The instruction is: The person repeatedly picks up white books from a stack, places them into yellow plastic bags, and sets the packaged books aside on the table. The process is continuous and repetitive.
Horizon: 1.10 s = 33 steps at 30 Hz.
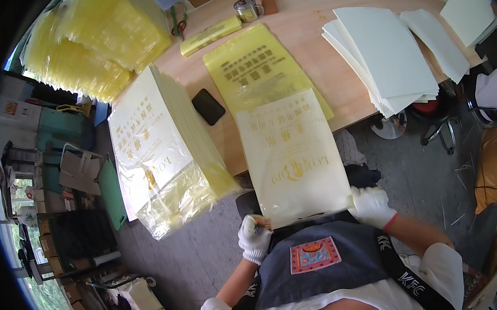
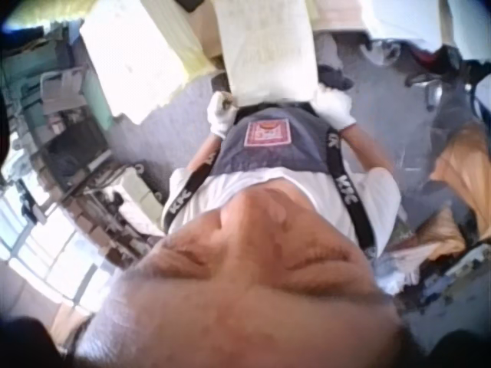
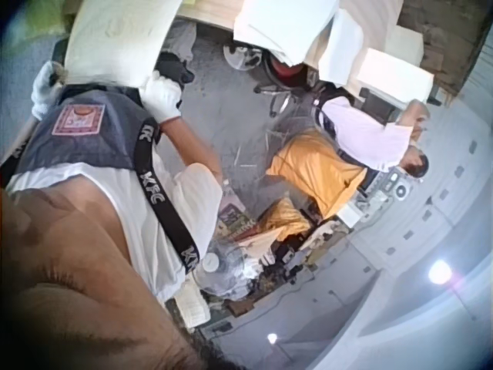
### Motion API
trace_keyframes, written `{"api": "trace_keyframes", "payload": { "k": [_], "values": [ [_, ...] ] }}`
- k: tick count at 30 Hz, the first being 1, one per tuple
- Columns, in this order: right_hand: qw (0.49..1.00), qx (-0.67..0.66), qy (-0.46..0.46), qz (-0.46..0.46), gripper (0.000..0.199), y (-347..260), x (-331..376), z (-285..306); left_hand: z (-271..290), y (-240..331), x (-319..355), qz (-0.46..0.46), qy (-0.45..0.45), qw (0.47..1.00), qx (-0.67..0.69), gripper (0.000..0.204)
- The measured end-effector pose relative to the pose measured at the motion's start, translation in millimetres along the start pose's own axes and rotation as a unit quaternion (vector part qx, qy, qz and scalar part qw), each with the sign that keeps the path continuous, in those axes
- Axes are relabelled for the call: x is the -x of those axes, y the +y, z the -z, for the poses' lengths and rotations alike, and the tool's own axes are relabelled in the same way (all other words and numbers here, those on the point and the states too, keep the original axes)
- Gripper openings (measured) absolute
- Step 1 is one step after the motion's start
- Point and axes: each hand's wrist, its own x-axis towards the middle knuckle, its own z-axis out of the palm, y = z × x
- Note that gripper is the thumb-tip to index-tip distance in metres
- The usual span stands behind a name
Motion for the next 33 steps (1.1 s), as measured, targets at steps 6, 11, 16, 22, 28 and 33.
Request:
{"api": "trace_keyframes", "payload": {
  "k": [6, 11, 16, 22, 28, 33],
  "values": [
    [0.993, -0.035, 0.055, 0.097, 0.014, -7.7, 32.6, -1.8, -0.3, -5.3, 24.5, 0.281, -0.056, 0.904, 0.318, 0.017],
    [0.973, -0.182, 0.143, 0.02, 0.023, 2.5, -44.4, 19.8, -2.7, -1.3, 4.1, 0.22, -0.049, 0.945, 0.237, 0.019],
    [0.907, -0.34, -0.094, -0.231, 0.038, 43.0, -131.1, -57.2, -24.3, -32.3, 9.3, 0.243, 0.036, 0.963, 0.112, 0.027],
    [0.84, -0.481, -0.217, -0.127, 0.043, 70.9, -184.5, -91.6, -40.5, -77.7, -1.0, 0.246, -0.121, 0.961, -0.021, 0.068],
    [0.656, -0.699, -0.182, -0.217, 0.039, 72.1, -305.2, -52.2, -37.9, -112.9, 2.1, 0.231, -0.134, 0.963, 0.024, 0.068],
    [0.725, -0.658, 0.048, -0.197, 0.04, 77.3, -368.0, -63.1, -15.4, -101.4, -17.0, 0.228, -0.195, 0.953, 0.047, 0.067]
  ]
}}
